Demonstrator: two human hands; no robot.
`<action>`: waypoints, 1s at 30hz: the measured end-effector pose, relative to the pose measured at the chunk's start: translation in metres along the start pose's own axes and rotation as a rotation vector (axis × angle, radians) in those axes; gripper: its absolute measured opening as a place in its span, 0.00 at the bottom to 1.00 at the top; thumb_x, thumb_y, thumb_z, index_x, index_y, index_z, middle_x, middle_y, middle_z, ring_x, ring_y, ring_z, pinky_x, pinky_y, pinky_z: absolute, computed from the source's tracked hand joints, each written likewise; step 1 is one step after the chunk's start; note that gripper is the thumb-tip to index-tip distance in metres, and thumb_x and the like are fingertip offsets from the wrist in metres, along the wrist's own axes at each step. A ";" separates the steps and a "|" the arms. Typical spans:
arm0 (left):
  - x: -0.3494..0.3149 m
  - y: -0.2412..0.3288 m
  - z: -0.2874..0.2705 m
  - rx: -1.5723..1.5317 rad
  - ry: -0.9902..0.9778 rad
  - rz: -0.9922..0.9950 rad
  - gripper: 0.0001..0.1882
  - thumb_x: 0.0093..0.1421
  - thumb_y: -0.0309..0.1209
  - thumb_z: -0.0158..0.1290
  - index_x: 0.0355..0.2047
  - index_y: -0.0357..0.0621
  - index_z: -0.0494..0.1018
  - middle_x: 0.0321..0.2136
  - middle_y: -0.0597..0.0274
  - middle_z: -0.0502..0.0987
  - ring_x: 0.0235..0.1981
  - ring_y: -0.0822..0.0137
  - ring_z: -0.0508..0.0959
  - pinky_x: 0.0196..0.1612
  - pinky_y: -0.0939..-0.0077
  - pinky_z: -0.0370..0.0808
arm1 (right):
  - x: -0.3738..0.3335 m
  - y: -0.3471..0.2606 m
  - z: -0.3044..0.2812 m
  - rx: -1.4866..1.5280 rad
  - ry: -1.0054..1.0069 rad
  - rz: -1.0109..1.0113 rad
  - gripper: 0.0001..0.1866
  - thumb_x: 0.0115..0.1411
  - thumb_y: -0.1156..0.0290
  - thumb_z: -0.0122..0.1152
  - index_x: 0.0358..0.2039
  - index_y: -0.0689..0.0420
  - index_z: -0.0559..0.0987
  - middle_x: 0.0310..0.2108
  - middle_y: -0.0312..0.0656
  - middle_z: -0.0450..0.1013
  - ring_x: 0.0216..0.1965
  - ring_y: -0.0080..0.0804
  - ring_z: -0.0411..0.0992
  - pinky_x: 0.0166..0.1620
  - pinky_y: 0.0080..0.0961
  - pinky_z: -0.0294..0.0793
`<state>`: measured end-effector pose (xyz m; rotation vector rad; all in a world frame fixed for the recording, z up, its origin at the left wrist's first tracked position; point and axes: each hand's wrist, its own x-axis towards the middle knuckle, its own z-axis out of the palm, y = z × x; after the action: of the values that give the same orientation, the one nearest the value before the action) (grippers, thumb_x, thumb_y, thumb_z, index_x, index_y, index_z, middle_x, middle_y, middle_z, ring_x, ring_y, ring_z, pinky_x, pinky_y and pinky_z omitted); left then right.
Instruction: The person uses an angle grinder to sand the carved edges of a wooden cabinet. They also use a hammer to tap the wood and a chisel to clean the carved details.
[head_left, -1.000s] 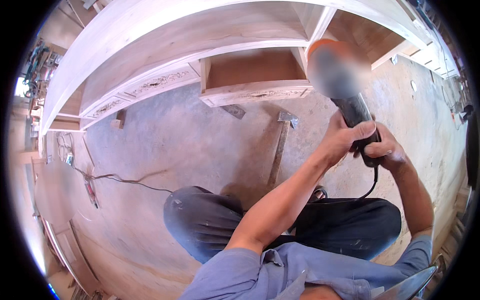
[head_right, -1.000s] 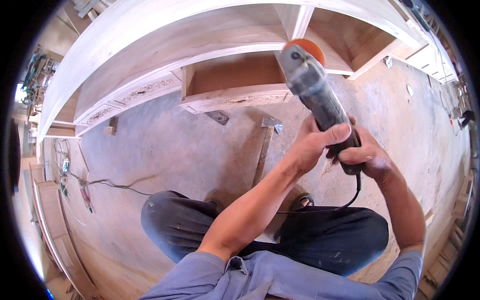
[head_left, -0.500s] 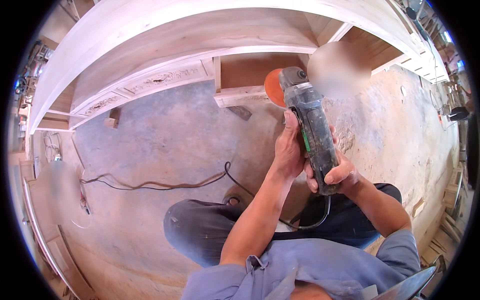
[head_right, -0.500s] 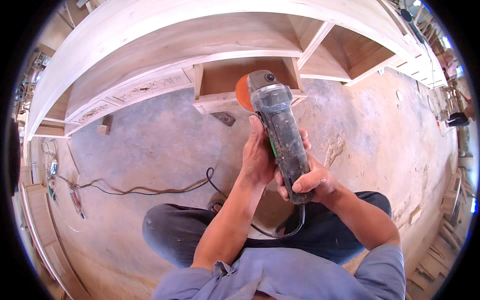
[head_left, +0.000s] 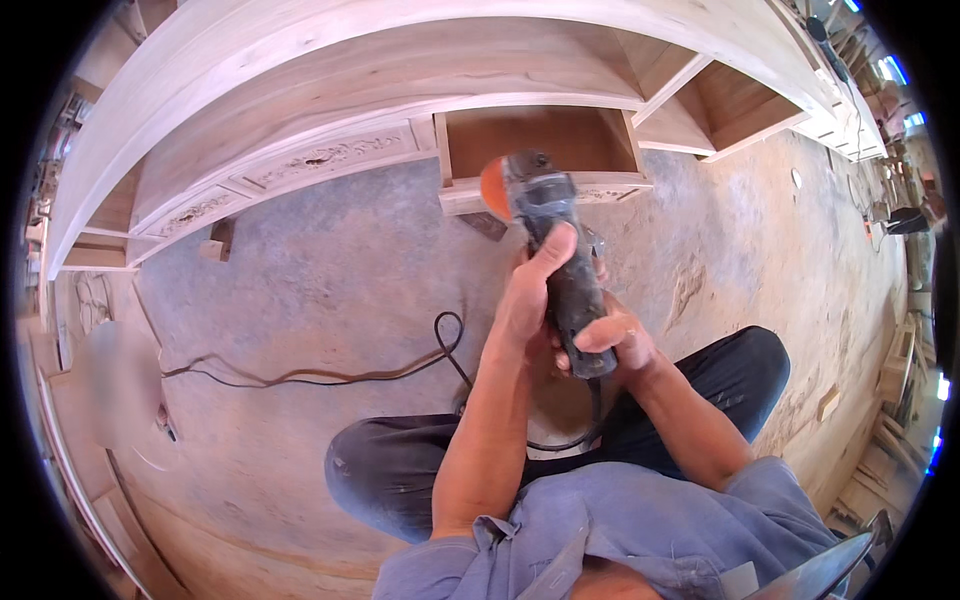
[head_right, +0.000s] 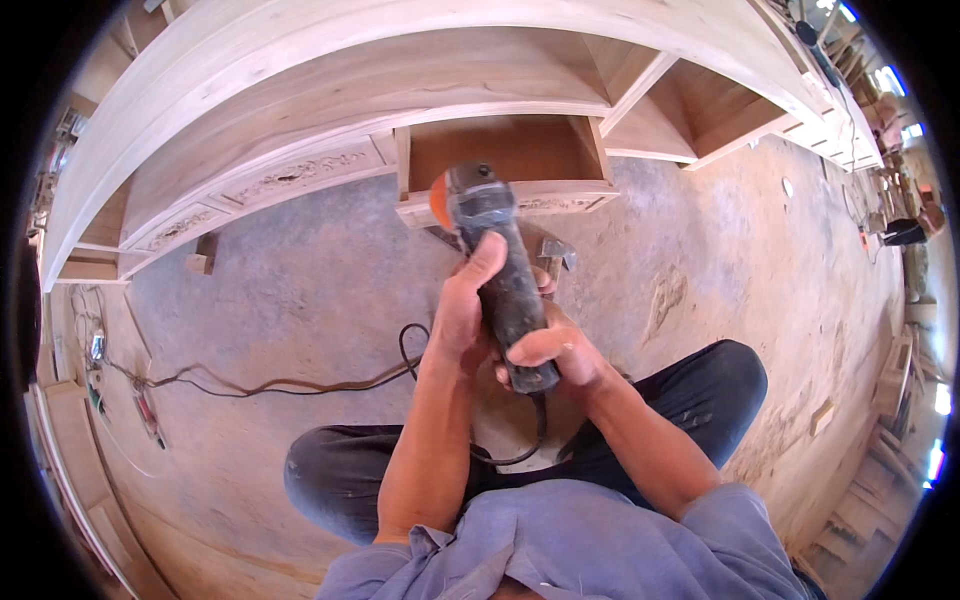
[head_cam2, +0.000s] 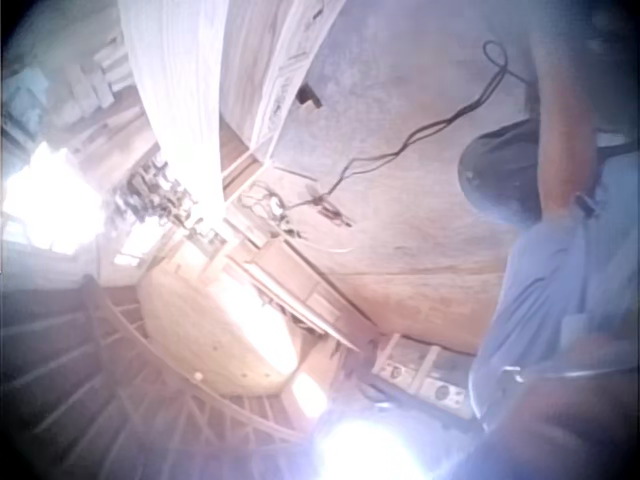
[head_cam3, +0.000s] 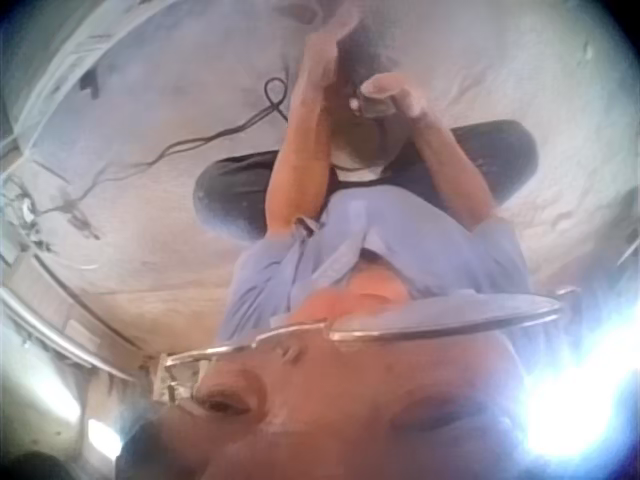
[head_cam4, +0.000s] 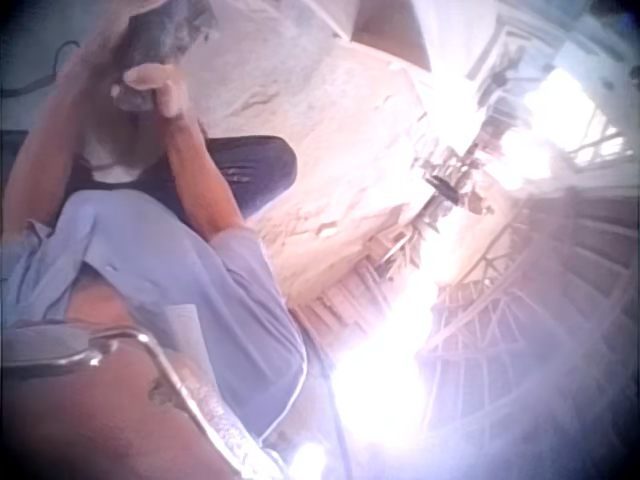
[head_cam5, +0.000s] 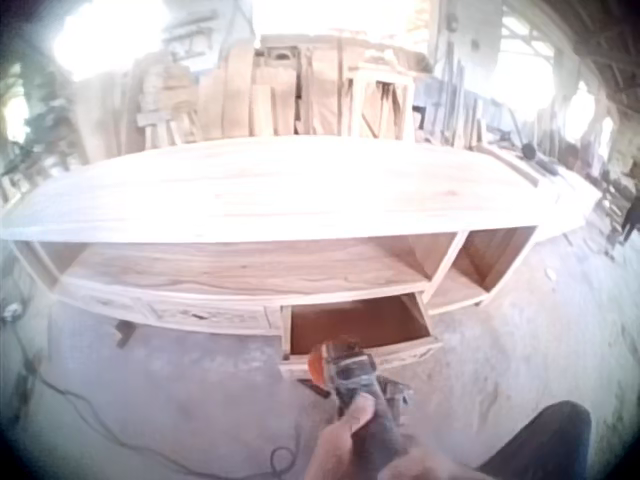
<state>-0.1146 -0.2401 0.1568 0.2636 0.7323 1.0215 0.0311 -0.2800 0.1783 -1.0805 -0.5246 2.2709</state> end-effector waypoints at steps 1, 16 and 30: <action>0.003 0.001 -0.005 0.122 0.020 -0.010 0.28 0.64 0.53 0.54 0.45 0.36 0.70 0.29 0.50 0.79 0.31 0.57 0.81 0.37 0.62 0.80 | 0.005 0.001 0.002 -0.014 0.020 -0.005 0.36 0.40 0.71 0.67 0.54 0.60 0.68 0.36 0.46 0.74 0.28 0.39 0.77 0.33 0.34 0.81; 0.035 0.001 -0.005 0.102 0.173 -0.061 0.17 0.57 0.36 0.60 0.37 0.32 0.72 0.25 0.51 0.78 0.27 0.57 0.81 0.33 0.62 0.79 | 0.032 -0.012 -0.012 -0.034 0.044 -0.034 0.31 0.42 0.72 0.67 0.48 0.65 0.68 0.32 0.44 0.72 0.26 0.33 0.75 0.31 0.29 0.78; 0.091 -0.079 0.055 0.107 -0.001 -0.425 0.12 0.59 0.35 0.57 0.33 0.37 0.74 0.27 0.54 0.78 0.31 0.57 0.80 0.41 0.62 0.78 | -0.029 -0.025 -0.087 0.105 0.297 -0.208 0.45 0.41 0.78 0.68 0.61 0.55 0.60 0.33 0.46 0.73 0.27 0.34 0.76 0.32 0.31 0.78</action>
<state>0.0039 -0.1967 0.1170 0.1892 0.8020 0.5807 0.1230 -0.2700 0.1567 -1.2223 -0.3727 1.8958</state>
